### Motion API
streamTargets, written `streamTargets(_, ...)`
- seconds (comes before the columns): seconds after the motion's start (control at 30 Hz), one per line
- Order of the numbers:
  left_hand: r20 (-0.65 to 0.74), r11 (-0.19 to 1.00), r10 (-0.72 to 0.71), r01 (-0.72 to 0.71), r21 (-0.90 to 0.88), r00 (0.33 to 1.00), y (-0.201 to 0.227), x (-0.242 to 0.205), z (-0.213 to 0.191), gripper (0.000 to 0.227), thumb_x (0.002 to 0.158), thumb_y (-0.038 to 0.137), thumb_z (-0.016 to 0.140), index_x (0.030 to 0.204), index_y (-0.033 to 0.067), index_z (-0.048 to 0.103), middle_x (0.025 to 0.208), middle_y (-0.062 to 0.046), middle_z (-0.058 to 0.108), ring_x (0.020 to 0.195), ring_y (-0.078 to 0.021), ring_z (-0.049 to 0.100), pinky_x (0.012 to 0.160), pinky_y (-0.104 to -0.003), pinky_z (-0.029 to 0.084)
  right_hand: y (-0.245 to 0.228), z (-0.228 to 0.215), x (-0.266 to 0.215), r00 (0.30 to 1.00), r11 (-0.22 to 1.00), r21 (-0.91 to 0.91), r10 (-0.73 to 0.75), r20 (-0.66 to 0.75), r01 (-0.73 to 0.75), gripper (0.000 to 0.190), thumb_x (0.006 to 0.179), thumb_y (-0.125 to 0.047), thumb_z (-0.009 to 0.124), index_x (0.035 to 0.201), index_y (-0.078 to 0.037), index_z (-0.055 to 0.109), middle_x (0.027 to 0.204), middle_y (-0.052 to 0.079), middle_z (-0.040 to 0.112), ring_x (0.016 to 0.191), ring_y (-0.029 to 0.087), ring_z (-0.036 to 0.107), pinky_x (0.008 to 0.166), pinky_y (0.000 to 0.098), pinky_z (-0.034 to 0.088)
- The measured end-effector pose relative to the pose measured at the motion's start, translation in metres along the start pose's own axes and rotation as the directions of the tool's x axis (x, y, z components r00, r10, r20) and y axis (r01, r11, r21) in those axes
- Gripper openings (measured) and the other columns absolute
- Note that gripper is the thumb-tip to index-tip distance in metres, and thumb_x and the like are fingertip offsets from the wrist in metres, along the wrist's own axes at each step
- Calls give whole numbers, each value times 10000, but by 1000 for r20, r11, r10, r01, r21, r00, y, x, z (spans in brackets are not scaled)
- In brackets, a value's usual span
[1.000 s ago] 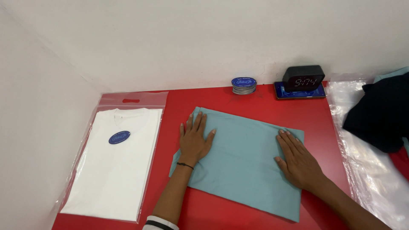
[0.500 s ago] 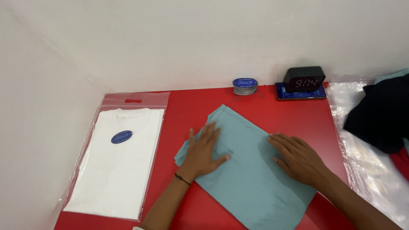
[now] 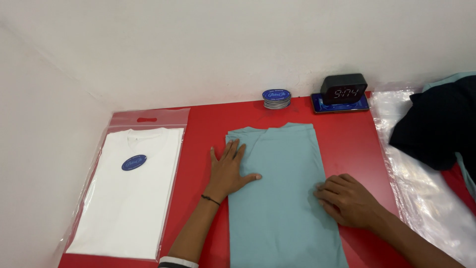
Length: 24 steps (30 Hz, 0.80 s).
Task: A person briefly irons and then meticulously folds a light blue t-shirt on a red table, smoothing out every wrinkle.
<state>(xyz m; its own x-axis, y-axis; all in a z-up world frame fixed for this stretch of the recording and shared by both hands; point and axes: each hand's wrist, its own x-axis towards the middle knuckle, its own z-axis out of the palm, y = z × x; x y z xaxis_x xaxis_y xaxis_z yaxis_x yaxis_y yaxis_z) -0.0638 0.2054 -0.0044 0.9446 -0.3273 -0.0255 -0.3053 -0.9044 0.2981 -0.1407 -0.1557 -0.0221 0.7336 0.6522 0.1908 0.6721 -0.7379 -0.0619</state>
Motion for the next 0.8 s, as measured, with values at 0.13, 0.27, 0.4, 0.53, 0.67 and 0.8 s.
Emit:
streamTargets(0.13, -224, 992, 30, -55, -109, 974, -18, 17, 20, 548, 981, 475, 647, 1415, 141, 612, 1426, -103, 594, 1380, -276, 517, 1131, -579, 361, 6, -11, 0, 947, 901, 296, 283, 149, -316, 246, 945, -387, 640, 875, -224, 810, 879, -41, 803, 909, 160, 767, 823, 310, 619)
streamTargets(0.27, -356, 961, -123, 22, -275, 926, -19, 38, 9, 467, 978, 214, 676, 1382, -7, 595, 1295, -224, 603, 1247, -382, 593, 1029, -505, 496, 34, -21, 41, 850, 791, 343, 525, 45, -507, 237, 960, -317, 678, 1090, -149, 783, 973, 65, 811, 930, 248, 781, 799, 392, 640)
streamTargets(0.4, -193, 865, -385, 279, -417, 903, -45, 67, 32, 496, 882, 319, 795, 1284, 53, 676, 1073, -130, 685, 1052, -291, 705, 785, -400, 605, 42, -37, 84, 721, 622, 432, 685, 104, -653, 349, 980, -303, 687, 1253, -89, 721, 1073, 134, 785, 1000, 295, 754, 801, 441, 621)
streamTargets(0.53, -124, 788, -431, 306, -535, 894, -40, 67, 17, 456, 832, 151, 827, 1229, -24, 686, 958, -201, 711, 996, -359, 725, 754, -425, 613, 51, -28, 105, 633, 526, 392, 742, 221, -754, 470, 932, -310, 732, 1309, -34, 674, 1051, 164, 784, 1003, 319, 744, 759, 449, 608)
streamTargets(0.67, -179, 811, -386, 240, -534, 905, -42, 62, 14, 266, 810, 108, 842, 1039, 11, 745, 936, -168, 691, 975, -330, 723, 754, -402, 612, 66, -2, 103, 637, 485, 502, 748, 186, -716, 384, 882, -239, 781, 1184, -18, 696, 981, 168, 774, 964, 343, 737, 729, 457, 576)
streamTargets(0.8, -225, 770, -316, 111, -628, 922, -33, 56, 1, 201, 926, 119, 750, 1067, -4, 675, 1027, -206, 699, 1044, -354, 698, 827, -451, 593, 68, 4, 94, 723, 564, 640, 690, -20, -521, 215, 854, -85, 797, 1041, -14, 716, 1001, 178, 764, 997, 343, 730, 790, 458, 598)
